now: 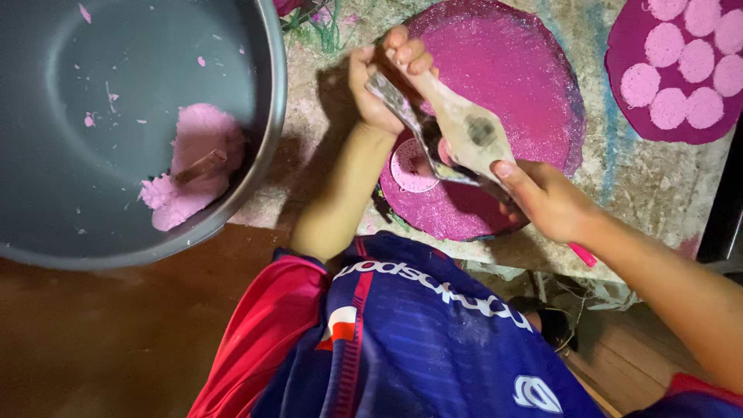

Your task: The person scoops pink paste from a large basin into a handheld metal mold, presses it with a wooden plunger, and ejects round pink discs onto a round magenta board. When a board fills with discs, the person sets it aside and starts a new board, repeating the molding cycle.

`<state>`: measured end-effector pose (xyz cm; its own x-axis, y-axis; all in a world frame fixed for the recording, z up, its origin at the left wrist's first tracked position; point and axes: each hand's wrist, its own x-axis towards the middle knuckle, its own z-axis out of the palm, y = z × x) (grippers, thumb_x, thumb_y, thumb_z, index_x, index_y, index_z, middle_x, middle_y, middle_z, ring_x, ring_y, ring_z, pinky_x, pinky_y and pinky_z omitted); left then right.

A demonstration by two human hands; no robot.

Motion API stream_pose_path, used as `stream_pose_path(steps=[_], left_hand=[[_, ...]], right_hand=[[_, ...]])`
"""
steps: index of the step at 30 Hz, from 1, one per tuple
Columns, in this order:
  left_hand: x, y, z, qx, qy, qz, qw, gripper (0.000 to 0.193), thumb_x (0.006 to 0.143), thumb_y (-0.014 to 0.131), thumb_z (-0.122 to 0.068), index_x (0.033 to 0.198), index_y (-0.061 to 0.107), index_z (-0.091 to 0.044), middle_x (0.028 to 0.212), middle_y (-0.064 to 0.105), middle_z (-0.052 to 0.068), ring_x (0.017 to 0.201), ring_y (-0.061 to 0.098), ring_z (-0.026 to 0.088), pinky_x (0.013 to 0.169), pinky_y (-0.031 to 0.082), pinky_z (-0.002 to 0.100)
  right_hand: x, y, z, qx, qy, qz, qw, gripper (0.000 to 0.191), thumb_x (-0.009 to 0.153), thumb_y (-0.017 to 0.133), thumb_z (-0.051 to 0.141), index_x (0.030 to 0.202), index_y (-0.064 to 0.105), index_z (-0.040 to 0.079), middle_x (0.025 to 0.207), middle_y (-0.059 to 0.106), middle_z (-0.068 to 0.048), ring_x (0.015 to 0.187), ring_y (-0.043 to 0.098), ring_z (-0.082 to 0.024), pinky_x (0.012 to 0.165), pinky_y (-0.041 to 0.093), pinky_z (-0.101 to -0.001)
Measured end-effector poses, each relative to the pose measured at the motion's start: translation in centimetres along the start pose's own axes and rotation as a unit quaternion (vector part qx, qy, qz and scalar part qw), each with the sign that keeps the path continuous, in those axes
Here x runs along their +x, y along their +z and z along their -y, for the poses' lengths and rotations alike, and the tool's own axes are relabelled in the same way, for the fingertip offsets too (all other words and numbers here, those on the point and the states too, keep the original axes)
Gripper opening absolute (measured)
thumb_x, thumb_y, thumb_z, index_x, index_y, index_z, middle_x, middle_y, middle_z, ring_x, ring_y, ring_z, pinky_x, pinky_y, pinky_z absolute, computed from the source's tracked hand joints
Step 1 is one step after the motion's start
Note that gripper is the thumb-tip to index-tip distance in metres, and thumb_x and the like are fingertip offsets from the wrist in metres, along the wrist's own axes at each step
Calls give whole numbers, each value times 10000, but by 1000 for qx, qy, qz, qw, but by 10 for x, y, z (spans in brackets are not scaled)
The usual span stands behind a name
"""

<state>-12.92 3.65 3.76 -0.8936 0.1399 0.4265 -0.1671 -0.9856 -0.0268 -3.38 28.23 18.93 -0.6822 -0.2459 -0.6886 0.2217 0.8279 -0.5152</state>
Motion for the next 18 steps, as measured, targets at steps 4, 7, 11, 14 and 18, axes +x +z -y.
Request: stream_pose_path(steps=[4, 7, 11, 14, 18], left_hand=[[8, 1, -17, 24, -24, 13, 999, 285, 993, 428, -417, 1027, 515, -148, 914, 561, -20, 924, 562, 146, 926, 517, 368], [5, 4, -12, 34, -4, -10, 999, 286, 1017, 428, -435, 1017, 515, -163, 905, 551, -13, 909, 560, 159, 913, 520, 393], [7, 15, -10, 21, -6, 10, 1000, 314, 1010, 424, -450, 1027, 530, -154, 935, 569, -16, 931, 574, 151, 955, 513, 381], [14, 26, -38, 106, -35, 4, 994, 449, 996, 409, -519, 1088, 580, -115, 1042, 620, 21, 1034, 605, 177, 988, 508, 377], [-14, 44, -63, 370, -90, -166, 910, 597, 988, 489, -582, 1249, 613, -60, 1234, 669, 122, 1226, 628, 279, 1113, 515, 441]], right_hand=[[3, 8, 5, 73, -18, -16, 997, 711, 1009, 366, 625, 968, 670, -16, 712, 663, -81, 638, 648, -181, 613, 548, -357], [1, 7, 6, 81, 17, 20, 996, 729, 1005, 353, 619, 962, 678, -33, 700, 664, -93, 616, 651, -202, 586, 538, -371], [6, 9, 6, 24, -40, -44, 998, 686, 988, 382, 624, 1076, 672, 8, 726, 666, -87, 634, 644, -183, 595, 535, -359], [17, 26, 0, 85, -147, -77, 982, 681, 986, 416, 625, 1193, 623, 11, 781, 666, -62, 677, 650, -151, 617, 544, -328], [14, 48, -20, 194, -262, -62, 943, 743, 980, 465, 681, 1194, 617, -14, 886, 680, -60, 753, 630, -139, 634, 490, -300]])
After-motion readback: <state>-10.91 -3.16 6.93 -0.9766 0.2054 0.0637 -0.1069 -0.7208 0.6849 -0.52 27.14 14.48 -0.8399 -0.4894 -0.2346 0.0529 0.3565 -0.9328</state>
